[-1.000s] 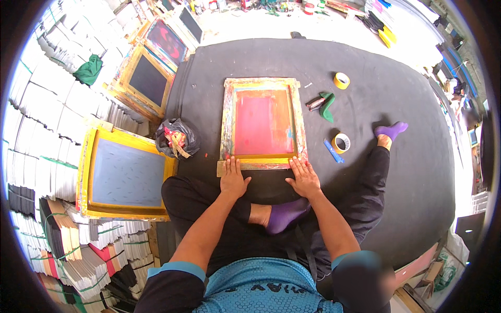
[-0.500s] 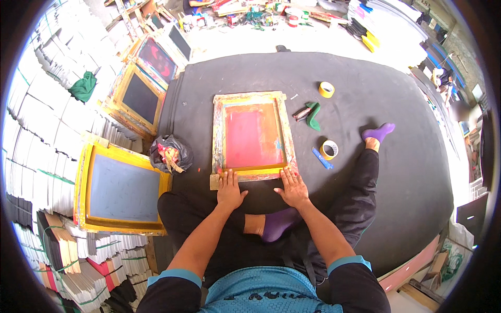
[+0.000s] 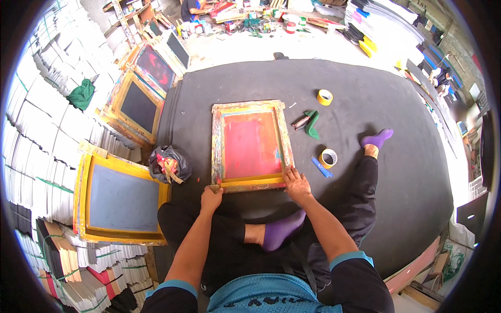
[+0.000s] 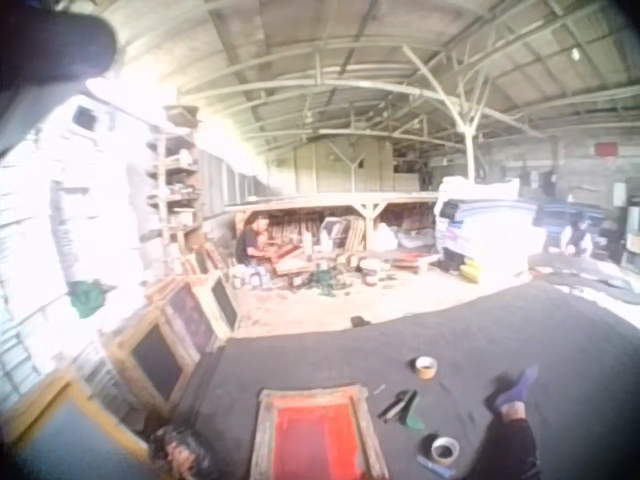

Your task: The person sits cross-legged on the floor and applies yellow tape to the edges of a rectangular frame with a red mesh screen. They smooth the tape, cut it with a utility knife, and continue taping the remaining sides.

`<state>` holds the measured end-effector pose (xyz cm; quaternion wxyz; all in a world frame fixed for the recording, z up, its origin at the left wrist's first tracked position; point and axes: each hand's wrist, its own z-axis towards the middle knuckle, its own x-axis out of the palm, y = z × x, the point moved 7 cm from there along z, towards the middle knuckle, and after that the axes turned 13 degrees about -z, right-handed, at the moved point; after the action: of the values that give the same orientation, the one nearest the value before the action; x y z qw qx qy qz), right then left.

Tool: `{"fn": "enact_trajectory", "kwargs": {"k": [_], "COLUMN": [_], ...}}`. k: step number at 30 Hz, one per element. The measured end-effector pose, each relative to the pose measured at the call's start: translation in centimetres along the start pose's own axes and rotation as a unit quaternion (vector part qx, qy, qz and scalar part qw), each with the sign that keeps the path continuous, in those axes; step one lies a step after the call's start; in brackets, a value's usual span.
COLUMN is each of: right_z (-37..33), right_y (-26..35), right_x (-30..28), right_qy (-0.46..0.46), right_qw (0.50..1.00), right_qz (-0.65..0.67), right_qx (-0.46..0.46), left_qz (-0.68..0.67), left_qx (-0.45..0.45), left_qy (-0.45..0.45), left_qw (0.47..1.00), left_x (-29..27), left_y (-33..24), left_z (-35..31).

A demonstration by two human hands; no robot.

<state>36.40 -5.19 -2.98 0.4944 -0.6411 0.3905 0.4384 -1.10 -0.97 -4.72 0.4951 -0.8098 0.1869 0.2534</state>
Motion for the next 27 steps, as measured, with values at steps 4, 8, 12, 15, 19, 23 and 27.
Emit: {"fn": "enact_trajectory", "kwargs": {"k": [4,8,12,15,19,23,27], "right_z": [0.6,-0.7,-1.4,-1.5,-2.2,0.7,4.3], "right_y": [0.1,1.5,1.9,1.5,-0.2,2.7,8.1], "right_x": [0.3,-0.7,-1.5,-1.6,-1.5,-2.1,-3.0], "right_qy": [0.014,0.003,-0.005,0.030,0.081,0.082,0.021], "right_qw": [0.999,0.998,0.994,0.990,0.979,0.971,0.965], "right_qz": [0.017,0.040,0.072,0.089,0.113,0.136,0.187], "right_qx": [0.026,0.049,0.083,0.105,0.152,0.180,0.185], "left_qz": [-0.090,-0.060,-0.044,-0.057,-0.068,-0.260,-0.482], "left_qx": [-0.030,-0.034,-0.011,0.016,0.029,0.019,-0.056], "left_qy": [-0.022,-0.048,-0.050,-0.048,-0.041,-0.040,-0.046], "left_qw": [0.995,0.997,0.998,0.997,0.996,0.965,0.873], "left_x": [-0.1,-0.9,-0.8,-0.1,2.0,1.3,-1.7], "left_y": [0.2,-0.4,-1.8,-3.0,-7.2,-4.6,-6.3], "left_z": [1.1,2.5,4.6,6.4,7.9,15.8,17.2]}}
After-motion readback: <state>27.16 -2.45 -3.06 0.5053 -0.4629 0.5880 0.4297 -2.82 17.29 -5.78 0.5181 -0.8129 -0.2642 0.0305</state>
